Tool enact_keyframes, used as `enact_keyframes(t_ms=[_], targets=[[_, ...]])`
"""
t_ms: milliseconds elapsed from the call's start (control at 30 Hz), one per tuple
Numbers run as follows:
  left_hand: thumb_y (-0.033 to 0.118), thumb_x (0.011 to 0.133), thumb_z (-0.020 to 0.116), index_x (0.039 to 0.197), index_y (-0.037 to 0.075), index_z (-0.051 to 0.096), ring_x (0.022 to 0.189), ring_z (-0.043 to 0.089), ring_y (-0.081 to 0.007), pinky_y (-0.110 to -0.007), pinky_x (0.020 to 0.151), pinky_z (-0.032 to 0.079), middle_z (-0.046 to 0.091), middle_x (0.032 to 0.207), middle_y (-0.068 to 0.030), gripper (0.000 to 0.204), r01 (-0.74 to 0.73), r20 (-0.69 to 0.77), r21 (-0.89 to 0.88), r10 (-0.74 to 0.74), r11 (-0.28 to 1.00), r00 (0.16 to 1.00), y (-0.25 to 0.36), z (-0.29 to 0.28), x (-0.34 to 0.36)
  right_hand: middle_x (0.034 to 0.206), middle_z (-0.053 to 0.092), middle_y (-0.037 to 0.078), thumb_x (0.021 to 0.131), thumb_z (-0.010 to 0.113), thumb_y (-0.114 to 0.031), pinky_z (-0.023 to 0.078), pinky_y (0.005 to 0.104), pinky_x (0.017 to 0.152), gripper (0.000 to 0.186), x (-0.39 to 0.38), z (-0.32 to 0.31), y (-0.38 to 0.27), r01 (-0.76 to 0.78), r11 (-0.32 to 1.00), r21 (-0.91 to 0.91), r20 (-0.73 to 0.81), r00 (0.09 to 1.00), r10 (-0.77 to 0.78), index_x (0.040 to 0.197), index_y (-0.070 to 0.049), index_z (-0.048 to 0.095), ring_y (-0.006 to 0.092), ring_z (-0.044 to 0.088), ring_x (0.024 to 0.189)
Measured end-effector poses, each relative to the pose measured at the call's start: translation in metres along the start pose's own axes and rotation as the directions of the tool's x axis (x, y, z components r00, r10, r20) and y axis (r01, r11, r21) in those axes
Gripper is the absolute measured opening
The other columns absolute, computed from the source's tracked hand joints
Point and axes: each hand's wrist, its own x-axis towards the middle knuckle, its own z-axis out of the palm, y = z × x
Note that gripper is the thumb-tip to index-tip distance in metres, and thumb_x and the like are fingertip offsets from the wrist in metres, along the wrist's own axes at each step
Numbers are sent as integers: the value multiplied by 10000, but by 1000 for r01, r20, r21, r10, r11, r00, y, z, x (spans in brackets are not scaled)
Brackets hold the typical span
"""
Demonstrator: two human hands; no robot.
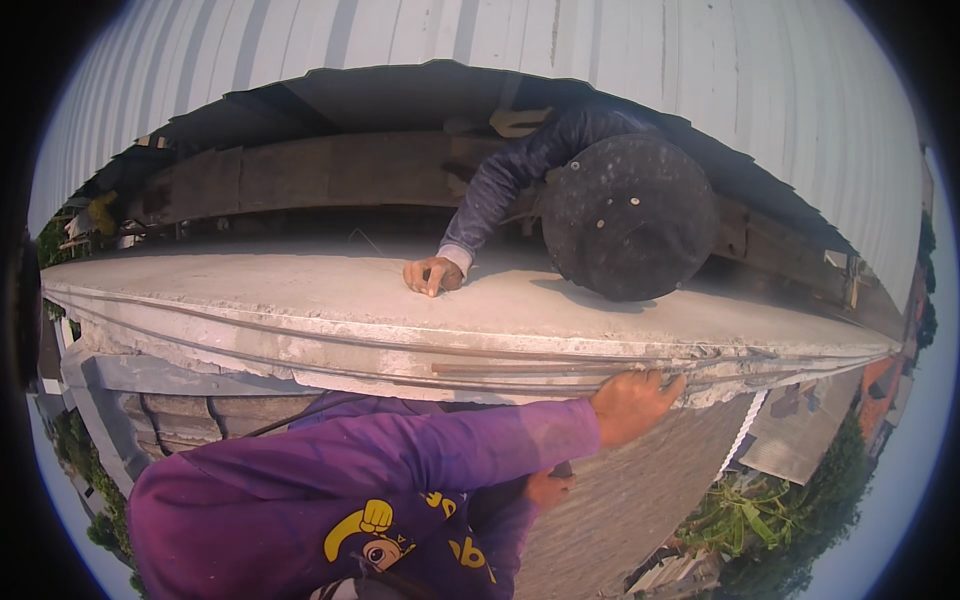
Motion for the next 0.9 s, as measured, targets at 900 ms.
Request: enact_keyframes(t_ms=[900], targets=[[420,1093,560,1381,95,725,1142,730,-362,-479,997,569,726,1356,-159,464,-266,392,329,125,906,911,-1,-20,38,1293,667,368,1110,358,-563,474,558,1090,675,-560,198,62,-933,-333,134,666,-164,728,1350,23,593,501,643,1248]])
